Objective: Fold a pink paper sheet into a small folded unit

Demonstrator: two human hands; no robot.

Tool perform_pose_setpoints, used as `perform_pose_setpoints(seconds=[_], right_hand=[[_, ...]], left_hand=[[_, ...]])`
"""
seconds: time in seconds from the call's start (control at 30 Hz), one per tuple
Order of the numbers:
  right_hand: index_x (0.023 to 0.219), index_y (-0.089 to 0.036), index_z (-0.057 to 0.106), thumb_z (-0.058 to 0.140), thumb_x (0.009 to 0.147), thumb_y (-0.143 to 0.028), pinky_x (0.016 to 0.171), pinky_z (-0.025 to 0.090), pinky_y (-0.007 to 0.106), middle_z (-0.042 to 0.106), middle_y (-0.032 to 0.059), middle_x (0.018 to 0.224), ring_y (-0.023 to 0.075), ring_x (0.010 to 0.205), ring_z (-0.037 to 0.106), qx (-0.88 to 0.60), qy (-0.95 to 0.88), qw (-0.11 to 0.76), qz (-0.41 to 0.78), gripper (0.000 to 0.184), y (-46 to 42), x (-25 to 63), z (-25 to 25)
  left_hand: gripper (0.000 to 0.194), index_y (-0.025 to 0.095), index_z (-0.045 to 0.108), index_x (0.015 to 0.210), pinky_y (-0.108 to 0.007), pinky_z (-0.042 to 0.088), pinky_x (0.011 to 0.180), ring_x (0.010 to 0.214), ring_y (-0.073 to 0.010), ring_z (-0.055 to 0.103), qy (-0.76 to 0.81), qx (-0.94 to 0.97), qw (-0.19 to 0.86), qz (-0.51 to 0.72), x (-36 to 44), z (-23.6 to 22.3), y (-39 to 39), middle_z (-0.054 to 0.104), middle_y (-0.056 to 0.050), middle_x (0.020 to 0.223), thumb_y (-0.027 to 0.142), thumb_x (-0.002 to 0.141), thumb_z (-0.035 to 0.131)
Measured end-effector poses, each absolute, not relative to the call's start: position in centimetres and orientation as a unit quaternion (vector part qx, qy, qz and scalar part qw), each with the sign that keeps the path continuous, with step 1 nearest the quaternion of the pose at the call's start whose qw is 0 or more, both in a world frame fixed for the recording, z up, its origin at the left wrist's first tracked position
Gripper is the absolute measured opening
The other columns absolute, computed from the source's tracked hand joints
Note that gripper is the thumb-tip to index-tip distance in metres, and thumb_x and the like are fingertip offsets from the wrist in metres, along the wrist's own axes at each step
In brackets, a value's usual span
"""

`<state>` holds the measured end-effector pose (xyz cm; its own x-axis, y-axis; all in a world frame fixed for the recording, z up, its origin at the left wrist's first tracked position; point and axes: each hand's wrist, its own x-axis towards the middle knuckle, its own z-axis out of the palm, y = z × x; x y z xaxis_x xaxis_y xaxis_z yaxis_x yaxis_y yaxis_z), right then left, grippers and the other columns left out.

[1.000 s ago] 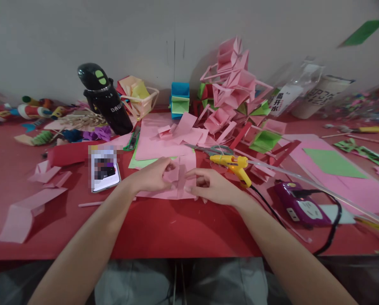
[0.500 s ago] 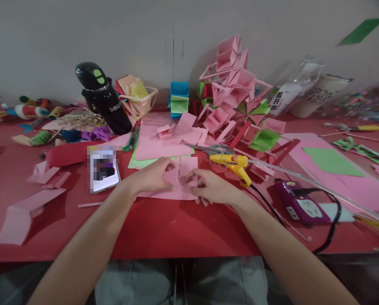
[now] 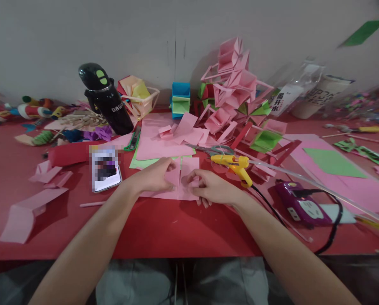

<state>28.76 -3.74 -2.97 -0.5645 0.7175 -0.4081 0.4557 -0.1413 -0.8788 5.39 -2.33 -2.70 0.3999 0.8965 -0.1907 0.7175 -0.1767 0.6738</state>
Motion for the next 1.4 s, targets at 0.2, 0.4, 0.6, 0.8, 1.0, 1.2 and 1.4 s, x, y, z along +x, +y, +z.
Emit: perform_pose_setpoints(seconds=[0.2, 0.4, 0.6, 0.8, 1.0, 1.2, 1.4], right_hand=[[0.108, -0.018, 0.051, 0.057, 0.082, -0.011, 0.038, 0.041, 0.015, 0.066, -0.0042, 0.054, 0.0094, 0.038, 0.057, -0.455, -0.644, 0.104, 0.606, 0.028, -3.8, 28.7, -2.8], [0.108, -0.019, 0.051, 0.056, 0.082, -0.011, 0.037, 0.041, 0.015, 0.066, -0.0046, 0.054, 0.0099, 0.037, 0.057, -0.449, -0.636, 0.105, 0.618, 0.027, -3.8, 28.7, -2.9], [0.108, -0.018, 0.050, 0.054, 0.081, -0.008, 0.038, 0.042, 0.015, 0.064, -0.0050, 0.051, 0.0100, 0.037, 0.057, -0.452, -0.635, 0.092, 0.620, 0.029, -3.9, 29.0, -2.2], [0.109, -0.019, 0.049, 0.055, 0.085, -0.016, 0.043, 0.042, 0.018, 0.062, -0.0060, 0.055, 0.0108, 0.041, 0.057, -0.409, -0.676, 0.119, 0.601, 0.025, -4.3, 29.2, -2.3], [0.092, -0.019, 0.059, 0.053, 0.090, -0.020, 0.076, 0.048, 0.027, 0.066, 0.0032, 0.088, 0.0144, 0.079, 0.061, -0.373, -0.801, 0.305, 0.356, 0.006, -4.3, 29.2, -1.9], [0.083, -0.019, 0.059, 0.051, 0.079, -0.007, 0.076, 0.046, 0.028, 0.065, 0.0021, 0.085, 0.0148, 0.078, 0.057, -0.342, -0.834, 0.307, 0.305, 0.015, -1.9, 28.3, -0.2], [0.120, -0.021, 0.063, 0.047, 0.072, 0.005, 0.090, 0.050, 0.031, 0.062, 0.0083, 0.129, 0.0184, 0.109, 0.061, -0.367, -0.870, 0.185, 0.273, 0.057, 4.8, 25.6, 2.4]], left_hand=[[0.059, 0.020, 0.051, 0.117, -0.041, 0.049, 0.094, 0.112, -0.0290, 0.059, 0.530, 0.760, 0.353, 0.127, 5.2, -3.0, -2.2, 0.059, -0.012, 0.122, 0.035, 0.064, 0.074], [0.061, 0.020, 0.051, 0.118, -0.041, 0.049, 0.095, 0.113, -0.0290, 0.059, 0.531, 0.758, 0.356, 0.129, 5.2, -3.1, -2.2, 0.059, -0.012, 0.124, 0.036, 0.064, 0.075], [0.061, 0.020, 0.052, 0.118, -0.041, 0.049, 0.095, 0.114, -0.0298, 0.059, 0.536, 0.753, 0.359, 0.129, 5.2, -2.9, -2.3, 0.059, -0.013, 0.125, 0.037, 0.064, 0.075], [0.059, 0.022, 0.054, 0.115, -0.042, 0.049, 0.092, 0.111, -0.0306, 0.061, 0.527, 0.763, 0.346, 0.142, 5.4, -2.8, -2.5, 0.061, -0.012, 0.122, 0.035, 0.063, 0.077], [0.047, 0.022, 0.054, 0.117, -0.034, 0.049, 0.073, 0.087, -0.0229, 0.064, 0.547, 0.757, 0.322, 0.154, 4.4, -1.9, -2.2, 0.064, -0.009, 0.115, 0.031, 0.073, 0.067], [0.051, 0.021, 0.056, 0.105, -0.036, 0.045, 0.077, 0.100, -0.0306, 0.062, 0.595, 0.757, 0.255, 0.088, 2.2, -1.4, -1.8, 0.065, -0.012, 0.117, 0.050, 0.067, 0.074], [0.048, 0.023, 0.055, 0.098, -0.033, 0.041, 0.067, 0.093, -0.0301, 0.065, 0.619, 0.738, 0.266, 0.034, 2.5, -1.2, -2.1, 0.069, -0.010, 0.104, 0.049, 0.062, 0.075]])
